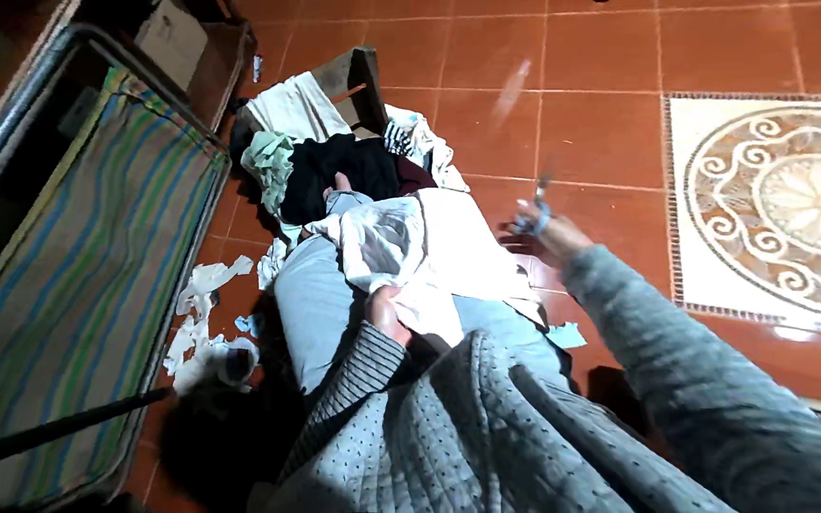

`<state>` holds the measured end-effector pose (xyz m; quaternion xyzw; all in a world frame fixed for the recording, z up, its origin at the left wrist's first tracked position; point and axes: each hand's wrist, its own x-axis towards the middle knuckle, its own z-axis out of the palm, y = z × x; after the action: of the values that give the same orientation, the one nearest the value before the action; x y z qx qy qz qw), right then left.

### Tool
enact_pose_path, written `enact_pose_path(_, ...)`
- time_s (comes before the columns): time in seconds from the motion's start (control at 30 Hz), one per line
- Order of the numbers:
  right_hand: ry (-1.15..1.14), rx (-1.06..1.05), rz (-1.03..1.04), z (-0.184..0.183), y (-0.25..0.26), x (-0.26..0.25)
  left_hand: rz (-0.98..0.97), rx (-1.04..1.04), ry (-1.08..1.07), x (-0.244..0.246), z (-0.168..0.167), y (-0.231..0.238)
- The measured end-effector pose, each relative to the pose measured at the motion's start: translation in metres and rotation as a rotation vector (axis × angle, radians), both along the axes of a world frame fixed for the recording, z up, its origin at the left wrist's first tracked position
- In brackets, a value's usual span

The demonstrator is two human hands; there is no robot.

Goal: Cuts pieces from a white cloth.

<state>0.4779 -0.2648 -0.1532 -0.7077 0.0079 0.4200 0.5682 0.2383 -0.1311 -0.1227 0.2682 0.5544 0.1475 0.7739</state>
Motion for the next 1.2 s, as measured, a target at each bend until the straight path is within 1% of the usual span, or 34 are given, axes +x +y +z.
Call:
enact_pose_path(0.07, -0.072, -0.130, 0.096, 0.001, 0.035, -0.005, 0.002, -0.041, 0.032, 0.002, 0.004, -0.001)
enact_pose_path(0.13, -0.195, -0.167, 0.212, -0.002, 0.063, -0.012, 0.001, -0.041, 0.031, 0.003, 0.008, -0.002)
enact_pose_path(0.2, -0.285, -0.091, 0.180, -0.007, 0.082, -0.015, 0.024, -0.041, -0.021, 0.004, 0.012, 0.000)
enact_pose_path(0.27, -0.320, 0.104, 0.019, -0.013, 0.085, -0.017, -0.013, -0.011, -0.123, 0.004, 0.013, 0.005)
enact_pose_path(0.33, -0.303, 0.311, -0.151, -0.005, 0.074, -0.021, -0.111, 0.005, -0.213, 0.002, 0.010, 0.011)
enact_pose_path(0.37, -0.277, 0.384, -0.207, 0.001, 0.062, -0.024, -0.127, 0.000, -0.229, 0.002, 0.009, 0.012)
enact_pose_path(0.43, -0.197, 0.448, -0.249, 0.004, 0.025, -0.029, -0.084, -0.007, -0.235, 0.002, 0.004, 0.014)
enact_pose_path(0.5, -0.119, 0.374, -0.239, -0.006, -0.020, -0.040, -0.026, 0.016, -0.221, 0.000, -0.004, 0.015)
enact_pose_path(0.57, -0.070, 0.193, -0.202, -0.021, -0.058, -0.058, -0.053, 0.031, -0.201, -0.001, -0.011, 0.013)
enact_pose_path(0.63, -0.046, 0.031, -0.165, -0.032, -0.080, -0.074, -0.095, 0.022, -0.162, 0.000, -0.014, 0.009)
enact_pose_path(0.7, -0.130, -0.021, -0.208, -0.032, -0.085, -0.077, -0.118, 0.015, -0.133, 0.001, -0.011, 0.008)
enact_pose_path(0.77, -0.296, 0.018, -0.220, -0.028, -0.083, -0.073, -0.150, 0.014, -0.156, -0.001, -0.009, 0.008)
enact_pose_path(0.8, -0.364, 0.061, -0.176, -0.022, -0.083, -0.069, -0.166, 0.018, -0.165, -0.003, -0.008, 0.009)
enact_pose_path(0.83, -0.406, 0.100, -0.085, -0.014, -0.083, -0.066, -0.174, 0.033, -0.155, -0.004, -0.007, 0.010)
enact_pose_path(0.9, -0.400, 0.157, 0.195, 0.008, -0.084, -0.061, -0.171, 0.123, -0.116, -0.007, -0.003, 0.010)
enact_pose_path(1.0, -0.250, 0.219, 0.624, 0.031, -0.088, -0.060, -0.144, 0.333, -0.066, -0.010, 0.002, 0.009)
enact_pose_path(1.07, -0.135, 0.207, 0.827, 0.040, -0.091, -0.063, -0.139, 0.417, -0.032, -0.010, 0.005, 0.007)
enact_pose_path(1.13, 0.062, 0.178, 1.005, 0.046, -0.093, -0.064, -0.151, 0.420, -0.031, -0.009, 0.007, 0.004)
enact_pose_path(1.2, 0.235, 0.094, 1.115, 0.048, -0.091, -0.069, -0.166, 0.370, -0.057, -0.008, 0.008, 0.003)
